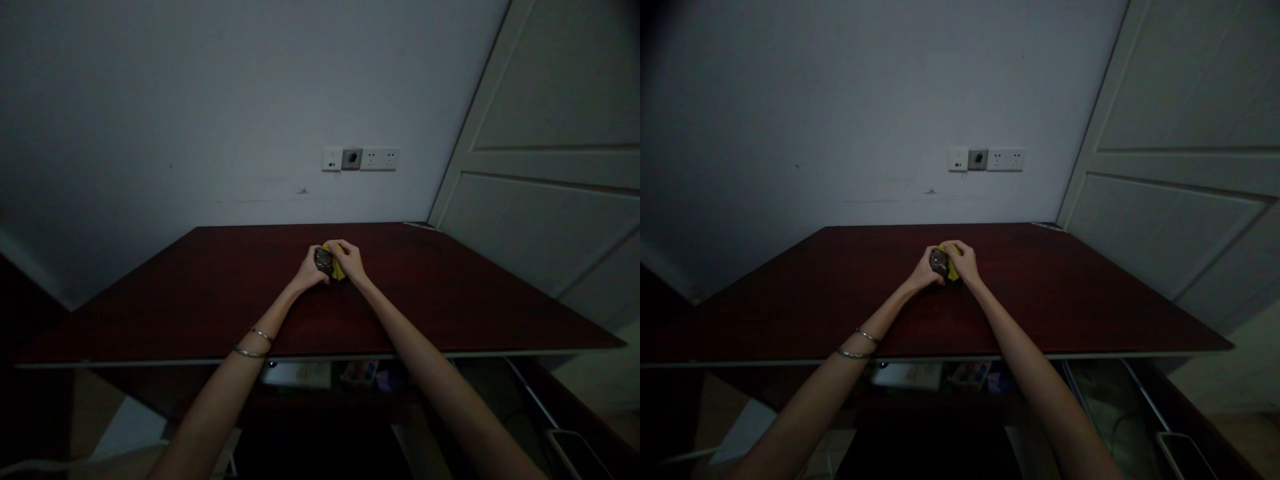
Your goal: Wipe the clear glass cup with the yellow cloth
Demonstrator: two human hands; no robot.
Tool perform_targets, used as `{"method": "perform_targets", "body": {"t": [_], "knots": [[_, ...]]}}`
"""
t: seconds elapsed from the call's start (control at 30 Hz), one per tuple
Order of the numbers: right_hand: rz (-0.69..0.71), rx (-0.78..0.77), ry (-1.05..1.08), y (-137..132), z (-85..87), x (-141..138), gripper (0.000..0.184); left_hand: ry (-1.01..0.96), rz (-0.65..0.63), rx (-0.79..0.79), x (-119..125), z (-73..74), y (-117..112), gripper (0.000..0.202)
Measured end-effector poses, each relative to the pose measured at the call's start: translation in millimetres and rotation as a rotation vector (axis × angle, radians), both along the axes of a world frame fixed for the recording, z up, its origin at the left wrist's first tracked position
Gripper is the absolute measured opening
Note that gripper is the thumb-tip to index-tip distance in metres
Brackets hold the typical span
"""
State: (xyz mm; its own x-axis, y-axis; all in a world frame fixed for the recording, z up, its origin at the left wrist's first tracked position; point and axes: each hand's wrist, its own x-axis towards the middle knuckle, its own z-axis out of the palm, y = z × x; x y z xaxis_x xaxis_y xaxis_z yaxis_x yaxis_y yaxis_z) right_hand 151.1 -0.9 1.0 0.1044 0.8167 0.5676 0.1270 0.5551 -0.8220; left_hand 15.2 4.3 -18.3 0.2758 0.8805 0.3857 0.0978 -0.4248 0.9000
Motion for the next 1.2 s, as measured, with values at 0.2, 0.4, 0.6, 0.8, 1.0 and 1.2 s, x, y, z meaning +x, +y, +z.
{"method": "perform_targets", "body": {"t": [0.2, 0.4, 0.6, 0.8, 1.0, 1.2], "knots": [[0.018, 0.238, -0.117, -20.0, 9.5, -8.4, 0.02, -0.081, 0.034, -0.062, -1.1, -0.1, 3.7, 0.082], [-0.036, 0.234, -0.075, -18.3, 9.7, -7.9, 0.02, -0.11, -0.02, -0.023, 3.3, 2.3, -1.6, 0.079], [-0.079, 0.107, -0.038, -8.2, 6.2, -2.4, 0.026, -0.034, -0.007, -0.03, 5.9, -2.3, -1.7, 0.078], [-0.046, 0.247, -0.195, -25.4, 10.2, -10.5, 0.019, -0.093, 0.065, -0.105, 4.1, -6.3, 3.8, 0.073], [-0.099, 0.253, -0.156, -22.0, 9.1, -8.5, 0.02, -0.087, 0.027, -0.017, 6.3, -5.5, 3.9, 0.069], [-0.117, 0.124, -0.1, -7.7, 3.2, -4.9, 0.024, -0.053, 0.045, -0.024, 6.7, -5.0, 0.0, 0.075]]}}
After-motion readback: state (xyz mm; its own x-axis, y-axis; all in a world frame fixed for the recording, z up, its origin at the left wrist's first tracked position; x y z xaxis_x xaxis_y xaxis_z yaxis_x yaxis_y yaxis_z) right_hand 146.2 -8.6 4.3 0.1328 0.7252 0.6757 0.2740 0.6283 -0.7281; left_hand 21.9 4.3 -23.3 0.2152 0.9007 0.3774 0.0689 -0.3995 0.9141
